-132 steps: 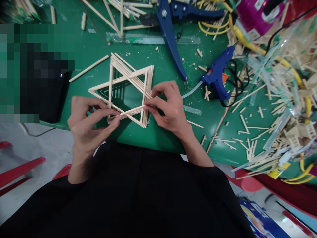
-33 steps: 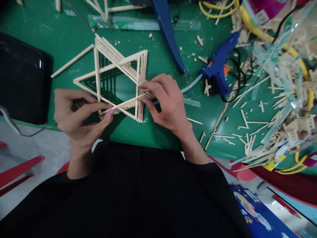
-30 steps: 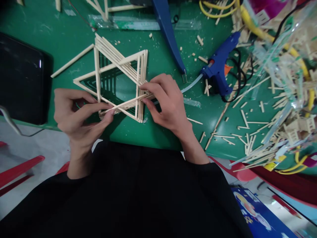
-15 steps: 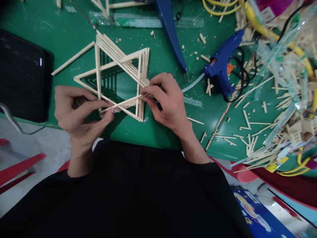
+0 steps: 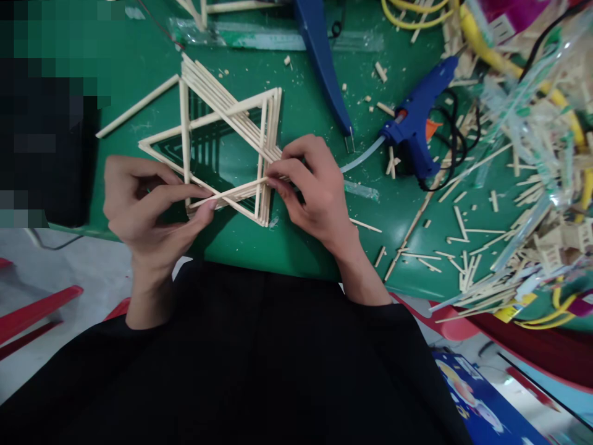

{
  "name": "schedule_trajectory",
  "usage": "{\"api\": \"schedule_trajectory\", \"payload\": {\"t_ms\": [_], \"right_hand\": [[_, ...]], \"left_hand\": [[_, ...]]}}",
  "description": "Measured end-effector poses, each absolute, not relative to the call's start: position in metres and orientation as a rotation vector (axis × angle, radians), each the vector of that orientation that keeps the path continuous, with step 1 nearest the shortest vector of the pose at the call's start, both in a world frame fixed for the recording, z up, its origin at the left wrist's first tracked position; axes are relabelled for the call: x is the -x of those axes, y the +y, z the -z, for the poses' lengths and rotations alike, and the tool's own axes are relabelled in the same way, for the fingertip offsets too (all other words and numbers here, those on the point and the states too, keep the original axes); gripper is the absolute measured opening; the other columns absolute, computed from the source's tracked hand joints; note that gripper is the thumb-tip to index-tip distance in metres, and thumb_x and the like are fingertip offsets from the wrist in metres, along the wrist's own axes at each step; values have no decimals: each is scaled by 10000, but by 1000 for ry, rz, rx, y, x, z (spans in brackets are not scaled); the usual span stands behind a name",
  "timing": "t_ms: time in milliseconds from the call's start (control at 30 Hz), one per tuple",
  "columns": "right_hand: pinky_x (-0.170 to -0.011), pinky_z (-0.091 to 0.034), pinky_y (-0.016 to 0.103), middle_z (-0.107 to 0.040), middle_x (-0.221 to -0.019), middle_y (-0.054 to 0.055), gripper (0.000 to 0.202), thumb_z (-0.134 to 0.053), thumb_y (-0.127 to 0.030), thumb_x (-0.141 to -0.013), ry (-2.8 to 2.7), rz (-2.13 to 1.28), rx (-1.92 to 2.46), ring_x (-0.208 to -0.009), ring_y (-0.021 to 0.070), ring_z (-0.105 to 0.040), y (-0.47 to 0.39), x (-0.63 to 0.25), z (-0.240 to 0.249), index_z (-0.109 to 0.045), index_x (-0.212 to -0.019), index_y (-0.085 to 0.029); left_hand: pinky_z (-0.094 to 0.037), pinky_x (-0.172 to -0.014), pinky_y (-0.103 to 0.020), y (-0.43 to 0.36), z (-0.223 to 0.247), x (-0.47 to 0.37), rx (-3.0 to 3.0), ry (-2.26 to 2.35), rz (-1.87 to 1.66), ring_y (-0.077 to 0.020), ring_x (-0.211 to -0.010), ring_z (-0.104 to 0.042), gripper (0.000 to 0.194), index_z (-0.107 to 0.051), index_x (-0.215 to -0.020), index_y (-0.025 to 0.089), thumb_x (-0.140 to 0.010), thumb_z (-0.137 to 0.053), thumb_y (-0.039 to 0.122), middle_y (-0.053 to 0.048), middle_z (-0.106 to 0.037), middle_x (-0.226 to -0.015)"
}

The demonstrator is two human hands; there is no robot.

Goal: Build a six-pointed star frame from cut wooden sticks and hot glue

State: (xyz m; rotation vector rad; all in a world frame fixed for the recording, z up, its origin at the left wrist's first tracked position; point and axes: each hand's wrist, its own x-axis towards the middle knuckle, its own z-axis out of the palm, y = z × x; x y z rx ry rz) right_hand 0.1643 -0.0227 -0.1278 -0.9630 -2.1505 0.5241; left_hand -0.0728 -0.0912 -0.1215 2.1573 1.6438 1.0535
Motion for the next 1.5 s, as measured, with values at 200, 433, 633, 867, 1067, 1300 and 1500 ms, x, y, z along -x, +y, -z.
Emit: {"api": "schedule_trajectory", "payload": {"t_ms": [200,433,633,867,1067,1300,1500], "right_hand": [[-686,-589,406,-636,-900,21,113,-618,-220,-940,-2153,-511,980,-852,201,-640,-23,-165,130,-626,-1011,-308],[-663,-573,391,-614,-892,22,135,-627,-199,-931,-2155,-482,949,-840,192,-618,-22,-164,130,-613,-1025,-294],[-838,-549,471,-624,-967,51,63,-575,-321,-973,-2203,-702,1101,-940,230,-600,-24,-168,133,-612,-1020,-304],[-746,-551,411,-605,-927,38,99,-578,-239,-968,-2191,-576,994,-890,207,-598,-24,-166,126,-587,-1036,-309],[-669,-566,397,-617,-894,28,136,-620,-227,-936,-2223,-458,1000,-847,207,-620,-22,-165,128,-580,-1016,-329],[-668,-553,381,-631,-891,18,119,-632,-244,-933,-2181,-498,1006,-840,195,-633,-22,-165,131,-615,-1003,-338],[-660,-573,405,-640,-883,27,55,-606,-285,-956,-2198,-476,1053,-829,208,-635,-23,-164,132,-634,-975,-329]], "left_hand": [[-455,-620,-337,-92,126,76,-2147,1603,-1110,-183,-856,-580,202,-696,-1070,292,-878,-757,277,-23,-569,-907],[-422,-558,-317,-94,126,82,-2068,1589,-1162,-162,-774,-572,160,-723,-1005,307,-861,-761,251,-23,-579,-866],[-399,-562,-325,-96,125,85,-2074,1581,-1181,-146,-734,-544,134,-722,-975,274,-870,-741,192,-11,-592,-868],[-395,-566,-305,-94,127,85,-2125,1532,-1210,-143,-786,-542,173,-716,-980,228,-842,-761,134,-27,-575,-887],[-399,-551,-313,-93,130,84,-2106,1548,-1241,-141,-759,-558,111,-714,-963,269,-867,-756,233,-12,-591,-869],[-430,-595,-330,-94,131,85,-2100,1574,-1161,-159,-781,-578,102,-711,-970,270,-887,-731,214,-17,-612,-878],[-444,-625,-329,-92,137,87,-2138,1526,-1257,-155,-776,-572,99,-706,-946,254,-861,-750,227,-12,-614,-837]]}}
